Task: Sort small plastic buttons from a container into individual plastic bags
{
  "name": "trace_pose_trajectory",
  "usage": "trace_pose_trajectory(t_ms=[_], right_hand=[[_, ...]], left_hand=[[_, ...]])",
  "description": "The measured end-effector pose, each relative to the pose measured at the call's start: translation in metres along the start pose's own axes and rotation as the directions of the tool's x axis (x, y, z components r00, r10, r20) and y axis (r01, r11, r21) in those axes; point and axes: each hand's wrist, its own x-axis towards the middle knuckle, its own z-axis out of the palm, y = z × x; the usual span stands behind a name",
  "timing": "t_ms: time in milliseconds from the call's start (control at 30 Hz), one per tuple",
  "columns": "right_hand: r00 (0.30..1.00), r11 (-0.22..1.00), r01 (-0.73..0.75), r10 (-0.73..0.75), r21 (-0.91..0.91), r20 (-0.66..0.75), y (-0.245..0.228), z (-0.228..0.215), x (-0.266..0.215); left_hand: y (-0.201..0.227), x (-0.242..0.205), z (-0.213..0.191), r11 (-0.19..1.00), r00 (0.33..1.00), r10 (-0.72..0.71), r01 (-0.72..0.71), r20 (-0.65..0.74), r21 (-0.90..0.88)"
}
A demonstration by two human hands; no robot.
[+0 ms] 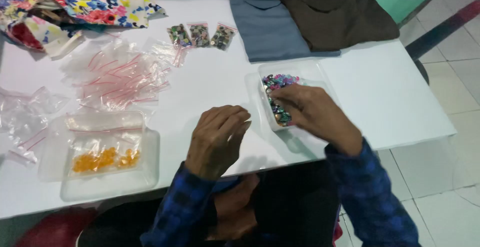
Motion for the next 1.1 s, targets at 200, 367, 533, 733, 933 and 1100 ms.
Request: trace_pose_trajectory(t_ms=[200,367,533,733,933,1100], right_hand=[[0.890,0.872,-0.297,0.400,-0.390,0.217,0.047,-0.058,-0.002],[0.808,0.764,-0.302,0.523,-0.570,0.273,0.089,-0.040,0.007],[0.835,0.747,-0.216,0.475,-0.628,0.278,0.140,-0.007,0.004],[0.713,0.813,-0.409,0.568,-0.414,0.411,0.136,-0.007,0.018],[0.730,0.810,-0.587,0.534,-0.009,0.427,0.128,-0.018,0.023],[0.868,0.586,-0.493,0.387,0.643,0.312,0.154,-0.008,0.012]], left_hand=[[-0.006,0.035,0.087,0.998,0.961,0.064,-0.057,0.268,-0.034],[-0.029,0.039,0.150,0.989,0.819,-0.145,0.107,0.555,0.100],[-0.046,0.026,0.178,0.980,0.793,-0.169,0.075,0.585,0.182],[-0.045,0.028,0.176,0.972,0.760,-0.202,0.075,0.618,0.224],[-0.031,0.043,0.160,0.967,0.711,-0.250,0.152,0.657,0.202],[-0.034,0.042,0.166,0.946,0.694,-0.323,0.218,0.644,0.240]])
